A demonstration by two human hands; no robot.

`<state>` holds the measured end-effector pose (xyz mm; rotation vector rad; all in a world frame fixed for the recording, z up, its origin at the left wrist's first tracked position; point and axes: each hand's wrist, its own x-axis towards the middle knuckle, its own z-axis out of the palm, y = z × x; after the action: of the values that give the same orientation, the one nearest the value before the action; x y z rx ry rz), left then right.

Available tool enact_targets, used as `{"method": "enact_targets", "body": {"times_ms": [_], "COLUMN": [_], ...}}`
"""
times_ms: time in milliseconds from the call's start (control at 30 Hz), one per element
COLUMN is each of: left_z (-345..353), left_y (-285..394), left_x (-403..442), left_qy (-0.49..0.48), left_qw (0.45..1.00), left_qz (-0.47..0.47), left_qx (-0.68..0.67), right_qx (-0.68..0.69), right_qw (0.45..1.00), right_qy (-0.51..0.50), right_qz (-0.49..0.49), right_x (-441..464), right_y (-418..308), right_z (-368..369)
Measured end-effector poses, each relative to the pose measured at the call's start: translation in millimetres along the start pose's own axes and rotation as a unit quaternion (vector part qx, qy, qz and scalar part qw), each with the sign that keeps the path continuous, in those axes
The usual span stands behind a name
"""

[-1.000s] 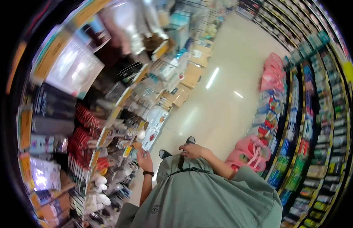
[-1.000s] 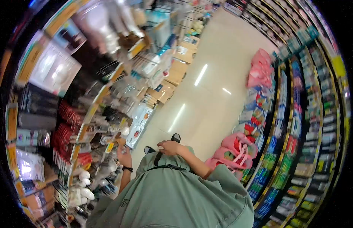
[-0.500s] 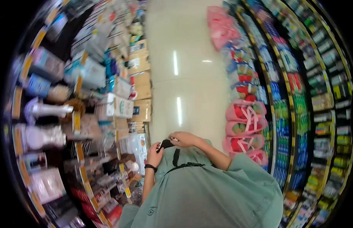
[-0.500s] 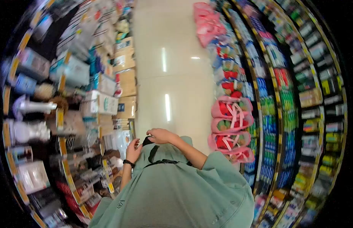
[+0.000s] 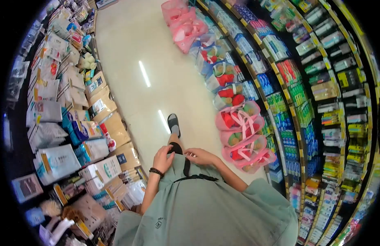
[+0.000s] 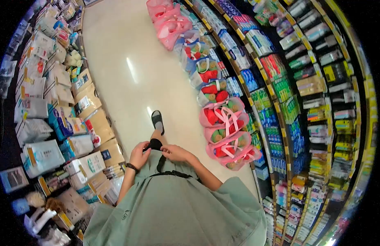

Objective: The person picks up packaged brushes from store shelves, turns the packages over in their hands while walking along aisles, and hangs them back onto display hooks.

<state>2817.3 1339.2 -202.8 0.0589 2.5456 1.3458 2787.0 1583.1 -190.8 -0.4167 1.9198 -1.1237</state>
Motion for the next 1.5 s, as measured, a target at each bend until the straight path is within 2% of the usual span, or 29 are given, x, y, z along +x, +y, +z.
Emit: {"method": "enact_targets", "body": {"times_ms": [100, 167, 267, 300, 400, 467, 633, 767, 867, 1033, 1167, 1267, 1500], "left_z": [-38, -72, -111, -123, -162, -180, -215, -247, -266, -319, -375, -420, -478], "left_y": [10, 24, 22, 26, 50, 61, 63, 50, 32, 24, 30, 45, 18], "left_x": [77, 127, 192, 207, 243, 256, 275, 301, 340, 444, 533, 582, 662], "left_qy": [0.035, 0.106, 0.186, 0.201, 0.252, 0.284, 0.341, 0.390, 0.438, 0.387, 0.351, 0.360, 0.333], "left_qw": [0.999, 0.994, 0.981, 0.976, 0.954, 0.936, 0.930, 0.907, 0.872, 0.888, 0.923, 0.919, 0.933], "left_qz": [0.013, 0.021, 0.004, -0.011, -0.032, -0.033, -0.057, -0.118, -0.178, -0.220, -0.149, -0.146, -0.134], "left_qx": [0.000, -0.015, -0.062, -0.088, -0.161, -0.203, -0.125, -0.106, -0.130, -0.112, -0.050, -0.070, -0.032], "right_qx": [-0.011, -0.012, -0.049, -0.048, 0.141, 0.157, 0.191, 0.069, 0.036, 0.050, 0.070, 0.086, 0.167], "right_qw": [0.999, 0.999, 0.997, 0.999, 0.985, 0.980, 0.973, 0.976, 0.968, 0.964, 0.966, 0.969, 0.958], "right_qy": [-0.028, -0.047, -0.057, -0.017, 0.072, 0.060, -0.061, -0.175, -0.217, -0.219, -0.181, -0.165, -0.170], "right_qz": [0.012, -0.008, 0.011, -0.005, -0.074, -0.110, -0.112, -0.114, -0.121, -0.139, -0.172, -0.161, -0.161], "right_x": [34, 62, 122, 143, 201, 241, 328, 387, 444, 537, 622, 673, 751], "right_y": [-28, -53, -87, -96, -152, -176, -205, -225, -241, -291, -323, -346, -386], "right_z": [-55, -103, -162, -174, -200, -214, -232, -260, -285, -352, -410, -436, -492]}}
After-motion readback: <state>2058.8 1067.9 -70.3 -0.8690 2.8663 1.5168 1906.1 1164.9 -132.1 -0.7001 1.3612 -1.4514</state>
